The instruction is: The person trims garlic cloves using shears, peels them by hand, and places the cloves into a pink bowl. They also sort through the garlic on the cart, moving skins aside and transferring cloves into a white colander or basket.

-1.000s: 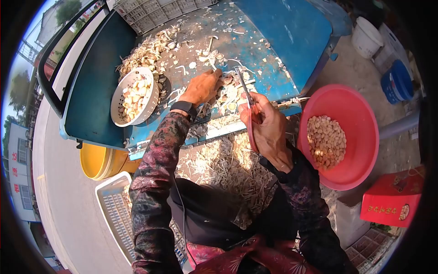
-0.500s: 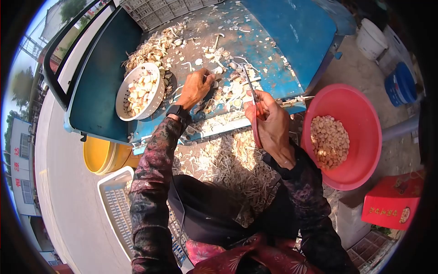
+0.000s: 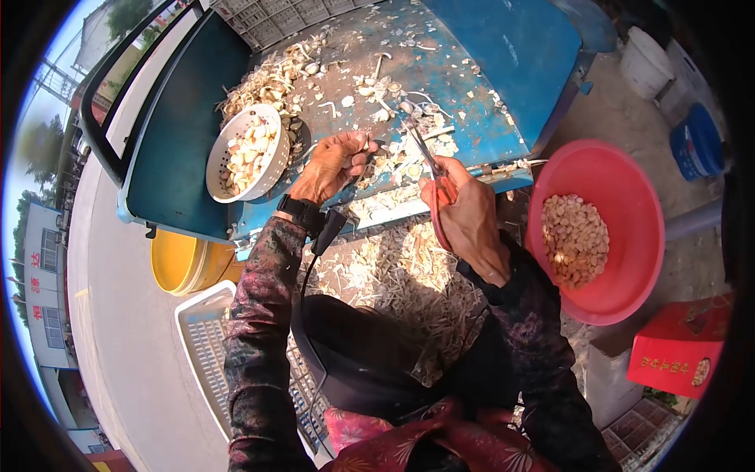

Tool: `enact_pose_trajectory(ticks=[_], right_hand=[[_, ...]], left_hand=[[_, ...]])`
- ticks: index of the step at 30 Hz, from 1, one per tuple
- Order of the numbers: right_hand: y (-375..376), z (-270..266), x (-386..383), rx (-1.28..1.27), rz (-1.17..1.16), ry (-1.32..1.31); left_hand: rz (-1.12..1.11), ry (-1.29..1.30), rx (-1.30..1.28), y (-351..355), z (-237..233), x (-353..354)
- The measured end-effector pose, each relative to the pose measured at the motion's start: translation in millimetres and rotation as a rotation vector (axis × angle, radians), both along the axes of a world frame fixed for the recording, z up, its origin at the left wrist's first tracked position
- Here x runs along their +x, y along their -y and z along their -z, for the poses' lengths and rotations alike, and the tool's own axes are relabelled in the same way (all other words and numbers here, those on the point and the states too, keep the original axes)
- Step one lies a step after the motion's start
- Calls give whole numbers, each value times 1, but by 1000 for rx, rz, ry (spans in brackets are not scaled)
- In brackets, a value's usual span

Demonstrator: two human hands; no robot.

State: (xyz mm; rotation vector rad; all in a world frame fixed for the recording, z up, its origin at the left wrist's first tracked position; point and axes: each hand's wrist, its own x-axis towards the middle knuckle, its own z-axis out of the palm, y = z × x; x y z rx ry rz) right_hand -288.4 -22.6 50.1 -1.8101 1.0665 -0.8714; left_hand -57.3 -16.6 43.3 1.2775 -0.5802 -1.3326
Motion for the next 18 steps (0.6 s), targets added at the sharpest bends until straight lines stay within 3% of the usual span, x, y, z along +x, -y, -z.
enact_pose_trajectory(ticks=[3,7,12,14,18], right_hand=[[-1,1,2,-5,-35,-39],[0,11,2,-77,-69,-39],[-4,11,4,-170,-67,-50],[-3,14,4,-219,-55,-85],[-3,9,2,-209,-44,-127]], left_hand=[[88,-87,-6,-12,-3,-3],[52,-220,-29,-13,2,-8],[63,-210,-13,-10,-2,-12],[82,-416,-18,-5,3,-8],[49,-446,-22,-1,5,-17]])
